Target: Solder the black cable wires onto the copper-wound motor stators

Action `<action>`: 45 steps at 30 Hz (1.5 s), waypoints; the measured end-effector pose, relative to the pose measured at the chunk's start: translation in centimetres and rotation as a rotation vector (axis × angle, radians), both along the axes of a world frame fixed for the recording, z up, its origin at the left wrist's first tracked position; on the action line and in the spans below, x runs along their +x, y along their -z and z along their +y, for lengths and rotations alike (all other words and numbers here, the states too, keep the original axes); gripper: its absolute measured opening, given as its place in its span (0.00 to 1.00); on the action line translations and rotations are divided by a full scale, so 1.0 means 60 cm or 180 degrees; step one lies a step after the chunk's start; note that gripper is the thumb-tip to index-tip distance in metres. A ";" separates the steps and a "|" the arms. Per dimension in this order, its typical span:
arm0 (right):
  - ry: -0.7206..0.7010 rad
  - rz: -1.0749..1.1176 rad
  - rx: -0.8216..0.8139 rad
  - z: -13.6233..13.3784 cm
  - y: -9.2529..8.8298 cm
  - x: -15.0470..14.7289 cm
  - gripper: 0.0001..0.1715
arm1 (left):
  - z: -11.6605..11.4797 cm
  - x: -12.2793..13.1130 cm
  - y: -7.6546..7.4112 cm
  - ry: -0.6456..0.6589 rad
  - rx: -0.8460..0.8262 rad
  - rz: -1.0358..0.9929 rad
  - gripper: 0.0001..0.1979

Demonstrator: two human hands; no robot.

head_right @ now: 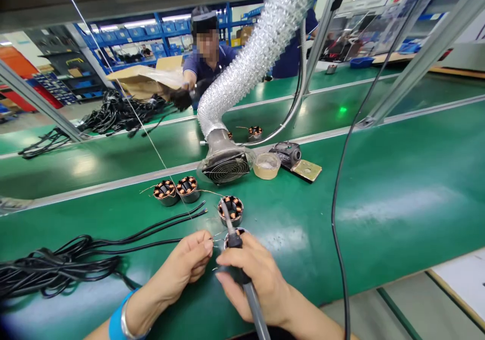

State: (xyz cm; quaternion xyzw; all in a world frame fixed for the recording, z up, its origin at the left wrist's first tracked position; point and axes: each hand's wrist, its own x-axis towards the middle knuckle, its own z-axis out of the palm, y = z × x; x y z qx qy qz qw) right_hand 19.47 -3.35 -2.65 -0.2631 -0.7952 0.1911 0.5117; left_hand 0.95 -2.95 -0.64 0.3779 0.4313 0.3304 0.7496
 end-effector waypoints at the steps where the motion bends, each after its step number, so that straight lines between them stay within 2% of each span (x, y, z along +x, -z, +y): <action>1: -0.0013 -0.0005 0.0033 0.002 0.001 -0.002 0.19 | -0.001 0.001 0.000 -0.0025 0.0024 0.0043 0.26; 7: 0.0460 0.0159 0.0297 0.019 0.013 -0.008 0.19 | -0.005 0.010 0.000 -0.0229 0.0119 0.0488 0.26; 11: 0.0461 0.0085 0.0541 0.021 0.018 -0.007 0.21 | -0.009 0.013 0.007 -0.0320 0.0320 0.0884 0.23; 15: 0.0488 0.0072 0.0447 0.020 0.013 -0.007 0.19 | -0.016 0.016 0.016 -0.0355 0.0613 0.1212 0.19; 19: 0.0515 0.0157 0.0368 0.017 0.006 -0.002 0.21 | -0.021 0.021 0.015 -0.0401 0.1054 0.1687 0.17; 22: 0.0506 0.0336 0.0057 0.007 0.004 0.011 0.22 | -0.023 0.022 0.009 -0.0377 0.1228 0.1922 0.16; 25: 0.0485 0.0528 -0.0517 -0.009 0.000 0.032 0.23 | -0.025 0.023 0.006 -0.0342 0.1256 0.2074 0.16; 30: 0.0503 0.1001 -0.1065 -0.024 -0.001 0.064 0.15 | -0.030 0.022 0.006 -0.0325 0.1332 0.2276 0.16; 35: 0.0466 0.1642 -0.1542 -0.016 0.013 0.063 0.12 | -0.031 0.023 0.005 -0.0309 0.1331 0.2349 0.16; 39: 0.0387 0.1792 -0.1982 -0.015 0.017 0.056 0.13 | -0.030 0.025 0.006 -0.0339 0.1375 0.2338 0.16; 45: 0.0319 0.1780 -0.2072 -0.018 0.018 0.058 0.12 | -0.030 0.024 0.007 -0.0349 0.1408 0.2362 0.16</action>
